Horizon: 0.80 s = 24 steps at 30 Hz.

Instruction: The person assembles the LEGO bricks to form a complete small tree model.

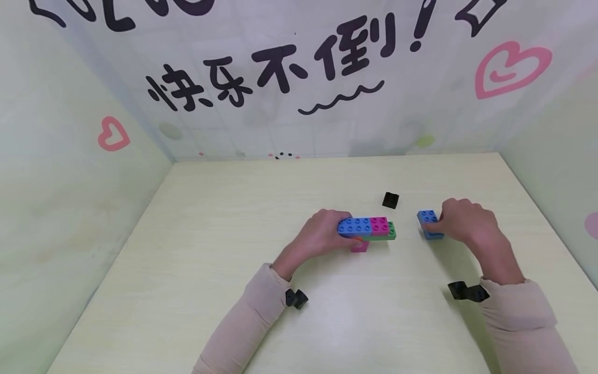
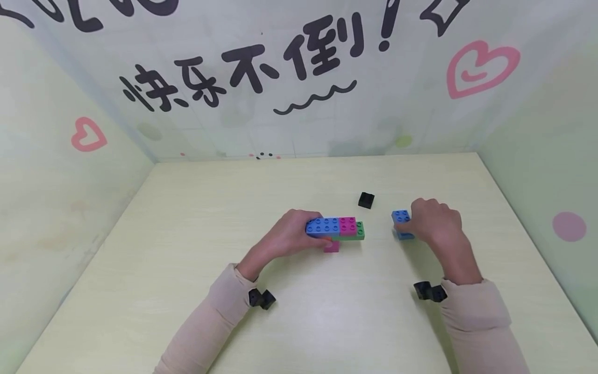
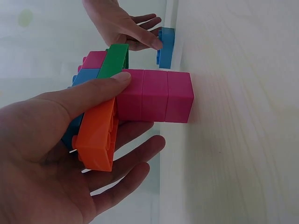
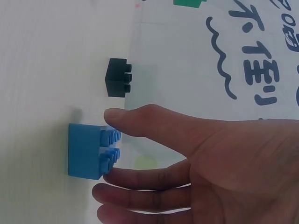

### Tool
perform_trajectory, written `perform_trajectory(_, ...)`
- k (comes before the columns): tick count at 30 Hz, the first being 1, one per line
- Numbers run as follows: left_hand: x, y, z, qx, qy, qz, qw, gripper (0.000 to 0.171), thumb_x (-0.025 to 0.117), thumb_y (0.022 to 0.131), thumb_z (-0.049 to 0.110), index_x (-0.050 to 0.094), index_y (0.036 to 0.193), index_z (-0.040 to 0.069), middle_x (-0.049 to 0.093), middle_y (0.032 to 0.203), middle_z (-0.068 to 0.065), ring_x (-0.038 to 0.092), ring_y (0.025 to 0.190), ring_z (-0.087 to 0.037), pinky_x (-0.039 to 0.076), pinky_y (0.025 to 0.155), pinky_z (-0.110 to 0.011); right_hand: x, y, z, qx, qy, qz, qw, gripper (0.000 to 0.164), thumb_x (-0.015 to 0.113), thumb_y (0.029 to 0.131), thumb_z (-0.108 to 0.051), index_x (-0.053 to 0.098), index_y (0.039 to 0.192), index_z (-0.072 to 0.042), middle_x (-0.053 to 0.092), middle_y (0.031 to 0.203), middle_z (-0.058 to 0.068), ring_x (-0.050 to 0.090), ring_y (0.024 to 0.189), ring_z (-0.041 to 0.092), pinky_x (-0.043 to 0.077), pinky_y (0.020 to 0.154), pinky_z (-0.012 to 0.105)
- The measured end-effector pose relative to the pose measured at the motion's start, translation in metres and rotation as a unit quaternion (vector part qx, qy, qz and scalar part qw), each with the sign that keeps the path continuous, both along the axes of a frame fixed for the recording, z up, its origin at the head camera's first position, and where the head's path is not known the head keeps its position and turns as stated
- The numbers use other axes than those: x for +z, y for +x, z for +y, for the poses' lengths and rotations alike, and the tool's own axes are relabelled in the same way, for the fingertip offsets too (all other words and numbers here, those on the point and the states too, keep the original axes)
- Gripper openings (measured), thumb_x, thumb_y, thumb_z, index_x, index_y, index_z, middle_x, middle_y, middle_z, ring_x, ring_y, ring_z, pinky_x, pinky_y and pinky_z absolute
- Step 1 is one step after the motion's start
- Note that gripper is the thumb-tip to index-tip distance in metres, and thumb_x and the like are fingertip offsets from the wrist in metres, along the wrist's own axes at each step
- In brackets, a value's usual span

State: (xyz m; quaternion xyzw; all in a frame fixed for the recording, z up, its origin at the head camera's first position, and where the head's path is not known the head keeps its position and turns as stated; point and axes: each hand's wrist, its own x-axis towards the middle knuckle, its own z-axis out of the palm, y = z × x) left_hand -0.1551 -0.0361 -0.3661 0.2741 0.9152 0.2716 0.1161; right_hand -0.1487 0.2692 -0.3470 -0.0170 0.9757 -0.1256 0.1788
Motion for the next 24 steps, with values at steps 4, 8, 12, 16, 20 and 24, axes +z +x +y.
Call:
perform_trajectory(4, 0.0, 0.0, 0.0, 0.0, 0.001, -0.001, 1.0, 0.042, 0.083, 0.079, 0.039, 0.068, 0.107, 0.012, 0.063, 0.086, 0.009, 0.055, 0.076, -0.008, 0.042, 0.066, -0.02, -0.002, 0.0, 0.0, -0.003, 0.002, -0.001, 1.0, 0.051, 0.071, 0.083, -0.05, 0.057, 0.082, 0.0, 0.048, 0.069, 0.008, 0.047, 0.064, 0.025, 0.039, 0.054, 0.038)
perform_trajectory(8, 0.0, 0.0, 0.0, -0.001, 0.004, -0.003, 1.0, 0.039, 0.083, 0.079, 0.039, 0.068, 0.104, 0.013, 0.062, 0.085, 0.009, 0.055, 0.076, -0.008, 0.042, 0.066, -0.02, -0.004, -0.002, 0.001, 0.003, -0.001, 0.006, 1.0, 0.049, 0.074, 0.081, -0.043, 0.056, 0.084, 0.002, 0.049, 0.07, 0.009, 0.046, 0.063, 0.025, 0.039, 0.053, 0.038)
perform_trajectory(12, -0.001, 0.0, 0.0, -0.002, 0.005, -0.005, 1.0, 0.038, 0.083, 0.079, 0.039, 0.068, 0.103, 0.013, 0.062, 0.084, 0.009, 0.055, 0.075, -0.008, 0.043, 0.066, -0.02, 0.001, -0.001, 0.003, 0.007, -0.031, 0.056, 0.998, 0.048, 0.074, 0.082, -0.038, 0.062, 0.095, 0.007, 0.059, 0.078, 0.014, 0.053, 0.066, 0.027, 0.043, 0.052, 0.039)
perform_trajectory(16, -0.001, 0.0, 0.001, -0.006, 0.007, -0.004, 1.0, 0.038, 0.083, 0.079, 0.038, 0.068, 0.104, 0.013, 0.063, 0.085, 0.009, 0.056, 0.076, -0.008, 0.043, 0.066, -0.02, 0.015, 0.005, -0.007, 0.037, -0.14, 0.161, 0.976, 0.045, 0.074, 0.087, -0.031, 0.063, 0.114, 0.003, 0.065, 0.1, 0.015, 0.062, 0.083, 0.029, 0.052, 0.062, 0.039)
perform_trajectory(20, -0.001, 0.0, 0.0, -0.009, 0.014, -0.004, 0.9999, 0.037, 0.082, 0.08, 0.038, 0.068, 0.103, 0.012, 0.064, 0.084, 0.008, 0.056, 0.074, -0.008, 0.043, 0.065, -0.02, 0.026, 0.013, -0.035, 0.131, -0.266, 0.24, 0.924, 0.037, 0.079, 0.085, -0.019, 0.068, 0.119, -0.012, 0.064, 0.108, -0.001, 0.063, 0.092, 0.018, 0.051, 0.075, 0.022)
perform_trajectory(24, -0.001, 0.001, -0.001, -0.008, 0.027, -0.006, 0.9996, 0.043, 0.082, 0.08, 0.037, 0.068, 0.112, 0.012, 0.069, 0.094, 0.005, 0.06, 0.08, -0.007, 0.046, 0.07, -0.02, 0.027, 0.018, -0.061, 0.217, -0.323, 0.259, 0.884, 0.042, 0.084, 0.079, -0.014, 0.07, 0.117, -0.022, 0.064, 0.107, -0.013, 0.061, 0.094, 0.007, 0.048, 0.079, 0.017)
